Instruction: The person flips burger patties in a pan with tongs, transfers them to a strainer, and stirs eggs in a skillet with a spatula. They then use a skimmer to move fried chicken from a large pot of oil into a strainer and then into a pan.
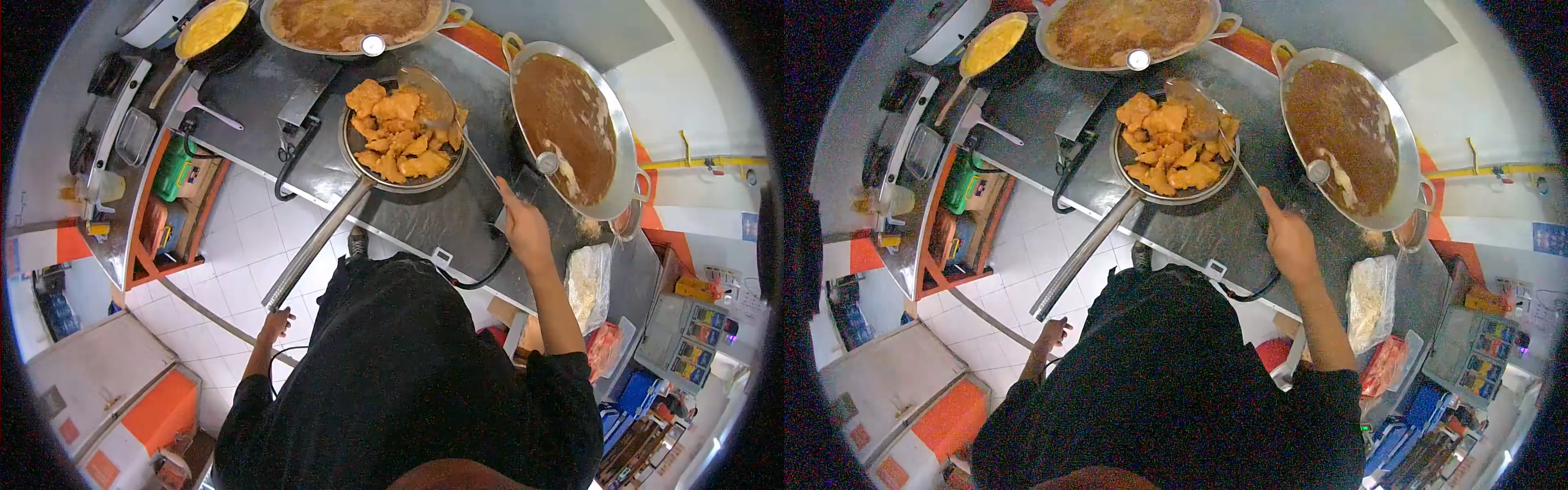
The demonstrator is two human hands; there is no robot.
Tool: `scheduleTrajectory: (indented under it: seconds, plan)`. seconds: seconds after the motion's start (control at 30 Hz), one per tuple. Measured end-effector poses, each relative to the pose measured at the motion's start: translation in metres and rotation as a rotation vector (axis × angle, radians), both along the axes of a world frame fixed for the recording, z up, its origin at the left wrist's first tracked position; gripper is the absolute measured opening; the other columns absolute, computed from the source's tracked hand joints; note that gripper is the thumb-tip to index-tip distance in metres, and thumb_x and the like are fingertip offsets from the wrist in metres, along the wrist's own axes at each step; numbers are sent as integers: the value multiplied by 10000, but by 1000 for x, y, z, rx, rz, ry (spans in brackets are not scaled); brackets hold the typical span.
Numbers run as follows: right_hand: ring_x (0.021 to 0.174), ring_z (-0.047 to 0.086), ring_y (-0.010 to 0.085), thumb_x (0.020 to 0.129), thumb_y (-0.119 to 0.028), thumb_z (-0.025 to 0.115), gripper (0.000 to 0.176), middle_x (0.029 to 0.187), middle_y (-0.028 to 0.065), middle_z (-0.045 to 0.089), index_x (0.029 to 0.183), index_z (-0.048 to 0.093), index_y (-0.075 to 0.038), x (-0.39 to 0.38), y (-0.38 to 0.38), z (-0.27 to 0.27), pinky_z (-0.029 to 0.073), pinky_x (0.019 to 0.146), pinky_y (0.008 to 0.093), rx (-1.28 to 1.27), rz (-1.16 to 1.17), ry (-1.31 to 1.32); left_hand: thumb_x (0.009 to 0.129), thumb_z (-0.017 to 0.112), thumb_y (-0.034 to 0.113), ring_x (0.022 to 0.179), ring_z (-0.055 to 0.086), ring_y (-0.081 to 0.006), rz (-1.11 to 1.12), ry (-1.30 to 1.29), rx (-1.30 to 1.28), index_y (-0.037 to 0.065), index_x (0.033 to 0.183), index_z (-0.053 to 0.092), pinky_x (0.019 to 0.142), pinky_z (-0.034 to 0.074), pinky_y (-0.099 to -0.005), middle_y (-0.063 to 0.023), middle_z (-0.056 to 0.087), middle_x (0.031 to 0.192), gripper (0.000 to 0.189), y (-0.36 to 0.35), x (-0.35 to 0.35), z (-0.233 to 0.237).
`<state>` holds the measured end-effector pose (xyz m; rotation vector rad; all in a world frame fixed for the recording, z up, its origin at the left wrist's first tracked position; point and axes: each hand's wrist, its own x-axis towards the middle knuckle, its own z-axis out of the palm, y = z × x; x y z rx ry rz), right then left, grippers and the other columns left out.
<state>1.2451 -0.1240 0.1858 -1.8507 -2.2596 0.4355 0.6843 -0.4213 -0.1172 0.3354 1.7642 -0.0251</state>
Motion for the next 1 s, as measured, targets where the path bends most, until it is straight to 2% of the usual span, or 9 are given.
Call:
scheduleTrajectory:
  seconds: [0.07, 0.47, 0.57, 0.67, 0.7, 0.8, 0.93, 0.97, 1.0]
  plan:
    - [724, 643, 400, 887, -59, 523, 599, 854, 209, 631, 1449, 437, -250, -3, -5, 8, 512, 640, 514, 43, -15, -166, 969, 475, 452, 482, 419, -122, 16, -6, -38, 71, 907, 708, 449, 413, -318, 3, 497, 610, 451, -2, 6, 6]
    - [791, 656, 416, 917, -86, 513, 564, 846, 227, 632, 1445, 446, -273, 11, -27, 13, 530, 692, 504, -40, -7, -154, 989, 455, 415, 430, 384, -102, -27, -67, -20, 71, 891, 711, 397, 365, -291, 5, 492, 581, 440, -16, 14, -20]
    - [654, 643, 317, 964, -105, 481, 473, 709, 145, 603, 1417, 506, -240, 20, -32, 16, 512, 621, 421, 73, -42, 193, 989, 448, 409, 435, 393, -94, -90, -99, 63, 78, 902, 709, 407, 381, -289, 11, 491, 576, 431, 9, 13, -1]
    - [549, 493, 144, 1004, -151, 466, 396, 630, 14, 486, 1389, 550, -189, 52, -36, 37, 434, 550, 300, -135, -326, 620, 993, 442, 419, 437, 396, -94, -121, -82, 93, 84, 905, 711, 407, 382, -287, 17, 490, 569, 439, 29, 11, 5]
    - [575, 351, 61, 1023, -185, 464, 375, 642, -53, 391, 1386, 553, -158, 69, -33, 35, 338, 533, 226, -117, -372, 783, 999, 437, 430, 436, 399, -94, -107, -48, 52, 86, 911, 711, 403, 380, -285, 20, 486, 559, 449, 36, 17, 11]
    - [528, 391, 51, 1012, -264, 525, 376, 612, -46, 439, 1365, 572, -142, 102, -28, 76, 287, 457, 216, -75, -670, 860, 1003, 435, 427, 428, 396, -96, -360, -6, 131, 80, 923, 712, 394, 375, -278, 18, 483, 555, 451, 48, 26, 22]
    - [489, 409, 37, 1006, -175, 493, 363, 808, 28, 614, 1358, 576, -138, 197, -12, 73, 335, 439, 205, 5, -756, 640, 1003, 441, 414, 416, 388, -99, -369, -19, 139, 63, 949, 717, 374, 365, -269, 4, 483, 554, 450, 42, 26, 8]
    - [521, 434, 44, 997, -154, 497, 362, 902, 53, 626, 1347, 582, -125, 230, -6, 58, 361, 469, 209, 77, -711, 480, 1005, 438, 403, 417, 388, -99, -215, -21, 89, 58, 953, 717, 372, 365, -270, 1, 482, 553, 447, 38, 27, 4]
    - [553, 460, 50, 987, -133, 501, 361, 997, 78, 637, 1337, 588, -112, 268, 2, 38, 387, 499, 214, 192, -657, 243, 1004, 439, 401, 417, 387, -99, -308, -5, 110, 57, 948, 717, 375, 369, -269, 1, 482, 555, 445, 40, 30, 12]
